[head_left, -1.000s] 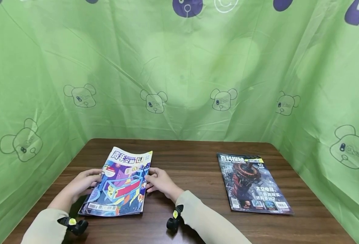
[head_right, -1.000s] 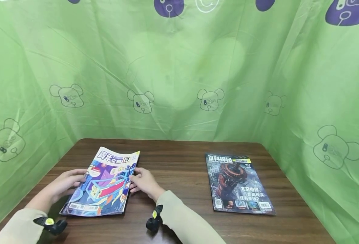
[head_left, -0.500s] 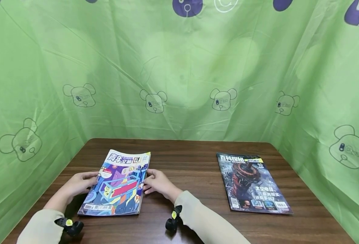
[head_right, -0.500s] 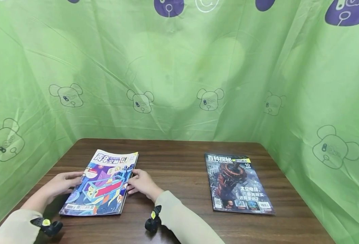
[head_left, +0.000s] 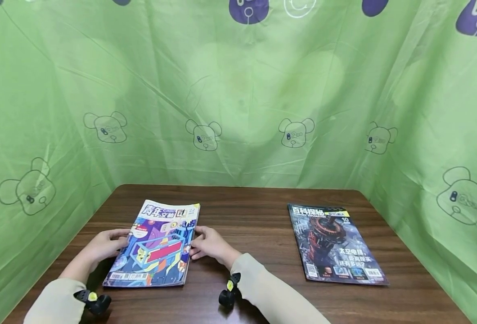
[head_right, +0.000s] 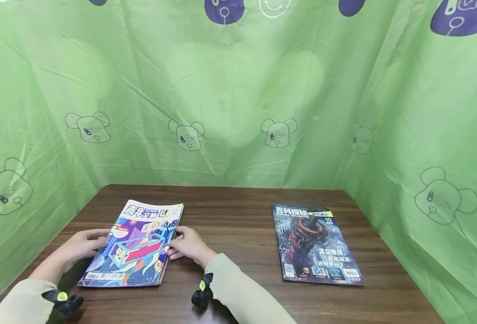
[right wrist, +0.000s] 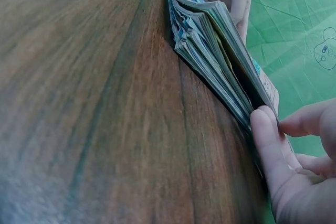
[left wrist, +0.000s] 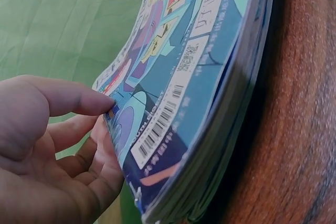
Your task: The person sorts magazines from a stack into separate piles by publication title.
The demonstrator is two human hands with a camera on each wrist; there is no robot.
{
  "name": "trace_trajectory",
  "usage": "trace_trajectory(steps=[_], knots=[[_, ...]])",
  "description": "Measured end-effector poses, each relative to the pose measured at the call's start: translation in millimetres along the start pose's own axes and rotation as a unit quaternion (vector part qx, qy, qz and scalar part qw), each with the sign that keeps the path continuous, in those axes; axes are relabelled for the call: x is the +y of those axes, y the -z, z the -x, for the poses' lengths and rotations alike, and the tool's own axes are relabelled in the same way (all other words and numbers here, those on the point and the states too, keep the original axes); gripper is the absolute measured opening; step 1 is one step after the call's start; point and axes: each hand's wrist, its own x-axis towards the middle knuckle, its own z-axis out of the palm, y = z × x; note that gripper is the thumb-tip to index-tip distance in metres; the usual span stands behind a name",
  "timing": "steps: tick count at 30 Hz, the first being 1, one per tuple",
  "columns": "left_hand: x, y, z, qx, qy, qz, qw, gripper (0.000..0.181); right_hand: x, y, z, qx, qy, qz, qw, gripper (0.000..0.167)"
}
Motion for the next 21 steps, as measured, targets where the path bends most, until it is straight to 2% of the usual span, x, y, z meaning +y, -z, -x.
trace_trajectory(steps=[14, 21], knots=[[1.5, -2.0, 2.0, 0.030, 0.004, -0.018, 0.9994, 0.057, -3.9, -0.3, 2.8, 0.004, -0.019, 0.007, 0.9998, 0.061], [3.1, -4.2, 0.4, 0.031, 0.006, -0.034, 0.9989, 0.054, -5.8, 0.7, 5.4, 0.002, -0.024, 0.012, 0.9996, 0.061]])
